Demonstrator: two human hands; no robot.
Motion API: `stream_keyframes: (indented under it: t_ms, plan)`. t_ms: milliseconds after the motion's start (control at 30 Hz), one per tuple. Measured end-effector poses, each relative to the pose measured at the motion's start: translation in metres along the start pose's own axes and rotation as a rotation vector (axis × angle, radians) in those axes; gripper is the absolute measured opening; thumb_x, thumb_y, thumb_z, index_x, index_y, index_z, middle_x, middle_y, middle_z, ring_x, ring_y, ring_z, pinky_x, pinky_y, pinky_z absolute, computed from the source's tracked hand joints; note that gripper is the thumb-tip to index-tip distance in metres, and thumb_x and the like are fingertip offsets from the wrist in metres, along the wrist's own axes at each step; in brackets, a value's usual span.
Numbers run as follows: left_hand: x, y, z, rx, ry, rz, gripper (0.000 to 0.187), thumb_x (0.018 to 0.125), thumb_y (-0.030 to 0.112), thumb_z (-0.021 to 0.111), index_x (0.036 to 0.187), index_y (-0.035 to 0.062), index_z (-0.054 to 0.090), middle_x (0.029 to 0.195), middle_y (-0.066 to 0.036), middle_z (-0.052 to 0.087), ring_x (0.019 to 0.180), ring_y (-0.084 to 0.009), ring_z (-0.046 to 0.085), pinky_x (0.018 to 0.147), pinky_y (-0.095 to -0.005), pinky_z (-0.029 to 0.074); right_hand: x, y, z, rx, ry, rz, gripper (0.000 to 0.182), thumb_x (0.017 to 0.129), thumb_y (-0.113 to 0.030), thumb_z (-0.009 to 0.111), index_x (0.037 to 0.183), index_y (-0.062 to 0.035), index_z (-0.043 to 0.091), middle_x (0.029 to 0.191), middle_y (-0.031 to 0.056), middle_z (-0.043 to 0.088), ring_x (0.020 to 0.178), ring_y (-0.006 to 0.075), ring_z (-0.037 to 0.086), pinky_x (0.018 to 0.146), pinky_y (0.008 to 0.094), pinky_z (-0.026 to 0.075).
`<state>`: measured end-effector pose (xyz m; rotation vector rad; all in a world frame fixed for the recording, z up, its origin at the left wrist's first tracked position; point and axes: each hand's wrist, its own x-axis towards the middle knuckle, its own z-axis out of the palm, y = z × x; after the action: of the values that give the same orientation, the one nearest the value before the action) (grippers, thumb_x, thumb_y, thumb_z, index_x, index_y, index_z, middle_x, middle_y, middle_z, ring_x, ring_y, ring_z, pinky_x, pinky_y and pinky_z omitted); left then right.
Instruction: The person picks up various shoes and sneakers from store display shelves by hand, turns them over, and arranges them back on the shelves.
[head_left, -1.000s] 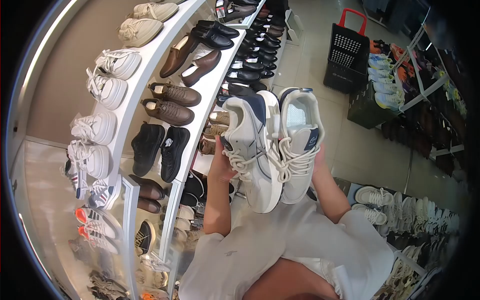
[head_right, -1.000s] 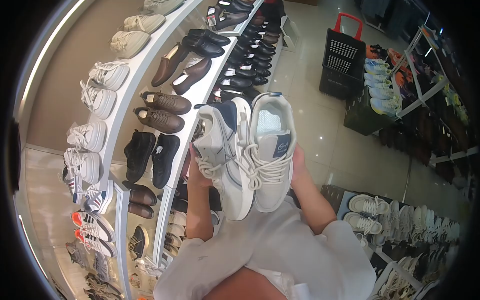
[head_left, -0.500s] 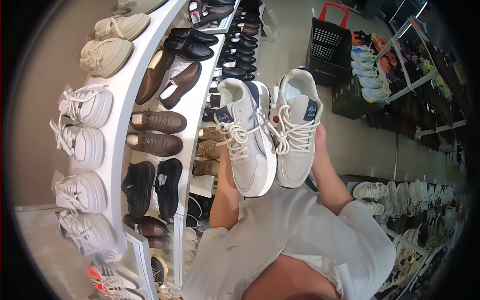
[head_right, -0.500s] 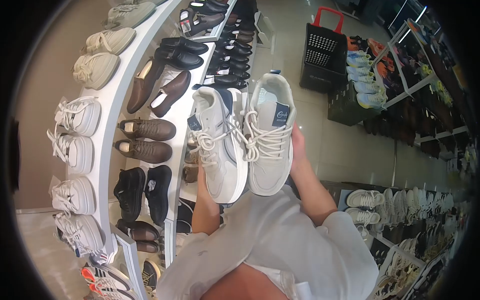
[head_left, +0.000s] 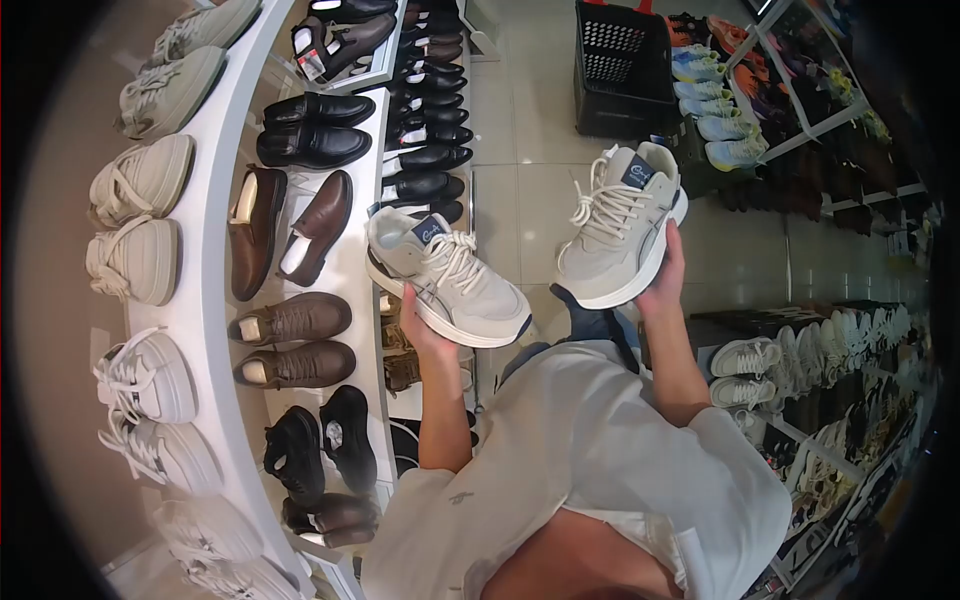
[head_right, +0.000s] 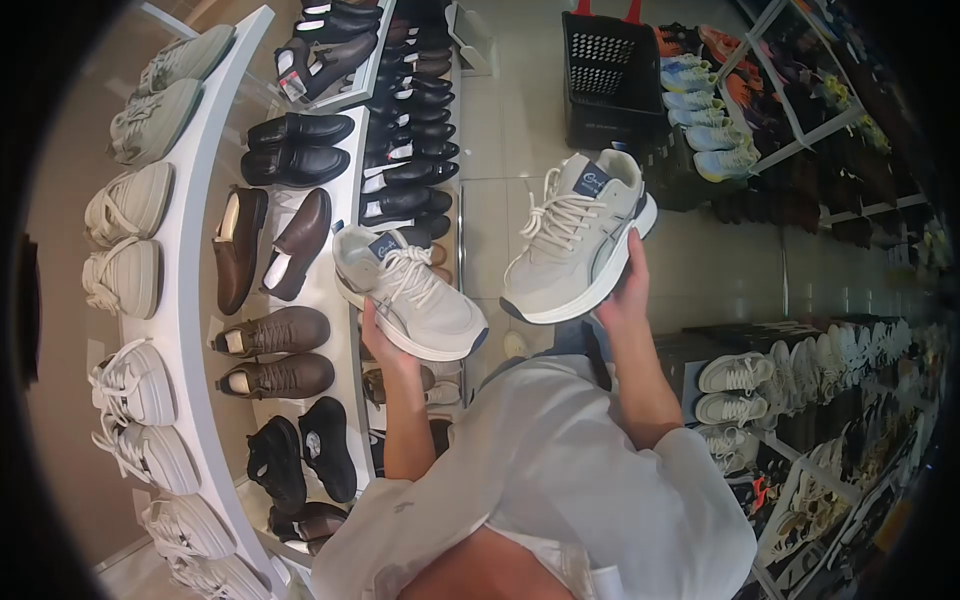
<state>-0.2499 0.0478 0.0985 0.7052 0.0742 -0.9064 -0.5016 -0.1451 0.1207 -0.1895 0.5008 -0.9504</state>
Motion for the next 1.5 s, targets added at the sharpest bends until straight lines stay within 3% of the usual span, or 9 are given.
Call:
stream_keyframes:
  t_ms: [233,433,533,633,700,767,1233,1333,1500]
  plan:
    - [0.052,-0.052,0.035,-0.031,0.182,0.032,0.058,0.091,0.004,0.064,0.142,-0.0032,0.038,0.137,-0.015,0.052,0.128,-0.0292,0.050,0.112,-0.0443,0.037,0.076,-0.048,-0.050,0.028,-0.051,-0.070,0.058,0.092,-0.030,0.061,0.143,-0.0070,0.044,0.145,0.0114,0.049,0.134,0.0303,0.045,0.116,0.0476,0.031]
    - [0.115,-0.111,0.106,0.374,0.212,0.259,0.051,0.096,0.016,0.060,0.140,-0.0014,0.040,0.137,-0.016,0.051,0.128,-0.0307,0.049,0.113,-0.0468,0.034,0.150,-0.098,-0.029,0.084,0.045,0.097,0.051,0.084,-0.016,0.065,0.132,-0.0067,0.051,0.130,0.0100,0.059,0.125,0.0283,0.053,0.109,0.0454,0.039]
    - [0.149,-0.115,0.133,0.228,0.203,0.071,0.052,0.099,0.027,0.057,0.141,0.0010,0.041,0.136,-0.015,0.052,0.123,-0.0322,0.053,0.109,-0.0483,0.039,0.182,-0.119,-0.010,0.069,-0.090,0.070,0.060,0.076,-0.010,0.062,0.134,-0.0002,0.049,0.136,0.0156,0.056,0.128,0.0343,0.051,0.111,0.0496,0.038]
    - [0.186,-0.114,0.159,-0.186,-0.346,-0.299,0.061,0.098,0.028,0.056,0.145,-0.0024,0.033,0.126,-0.012,0.055,0.110,-0.0284,0.056,0.096,-0.0392,0.047,0.210,-0.144,0.002,0.161,-0.253,0.171,0.065,0.072,-0.013,0.059,0.135,0.0014,0.049,0.139,0.0196,0.053,0.130,0.0393,0.048,0.113,0.0515,0.035]
    - [0.216,-0.127,0.147,-0.807,-0.047,-0.836,0.076,0.095,0.039,0.058,0.145,-0.0080,0.026,0.095,-0.006,0.049,0.084,-0.0219,0.051,0.080,-0.0311,0.047,0.226,-0.152,0.006,0.235,-0.143,0.192,0.070,0.064,-0.010,0.054,0.132,0.0043,0.051,0.131,0.0209,0.058,0.125,0.0397,0.052,0.112,0.0536,0.036]
    - [0.238,-0.132,0.144,-0.601,-0.350,-0.960,0.081,0.092,0.048,0.059,0.144,-0.0070,0.031,0.091,-0.005,0.048,0.081,-0.0215,0.051,0.078,-0.0312,0.047,0.247,-0.154,0.003,0.214,-0.155,0.249,0.064,0.066,-0.010,0.052,0.128,0.0062,0.054,0.125,0.0229,0.061,0.118,0.0407,0.057,0.110,0.0530,0.040]
    - [0.328,-0.136,0.168,-0.384,-0.352,-0.687,0.082,0.091,0.050,0.059,0.144,-0.0057,0.032,0.097,-0.008,0.049,0.086,-0.0239,0.053,0.082,-0.0331,0.047,0.342,-0.105,0.090,0.039,-0.099,0.519,0.045,0.080,-0.017,0.045,0.116,0.0076,0.058,0.111,0.0226,0.065,0.101,0.0340,0.064,0.097,0.0447,0.050]
    - [0.357,-0.117,0.191,-0.382,-0.385,-0.610,0.082,0.090,0.050,0.059,0.144,-0.0054,0.032,0.099,-0.009,0.050,0.087,-0.0245,0.054,0.082,-0.0336,0.048,0.367,-0.090,0.119,-0.044,-0.084,0.408,0.045,0.080,-0.017,0.046,0.116,0.0070,0.057,0.111,0.0204,0.066,0.102,0.0326,0.064,0.098,0.0436,0.049]
    - [0.397,-0.079,0.217,-0.394,-0.412,-0.491,0.082,0.090,0.051,0.059,0.144,-0.0050,0.033,0.102,-0.010,0.050,0.089,-0.0254,0.054,0.084,-0.0343,0.048,0.418,-0.054,0.168,-0.791,-0.092,-0.533,0.063,0.078,-0.001,0.038,0.139,-0.0059,0.052,0.150,0.0218,0.036,0.143,0.0412,0.026,0.117,0.0459,0.025]
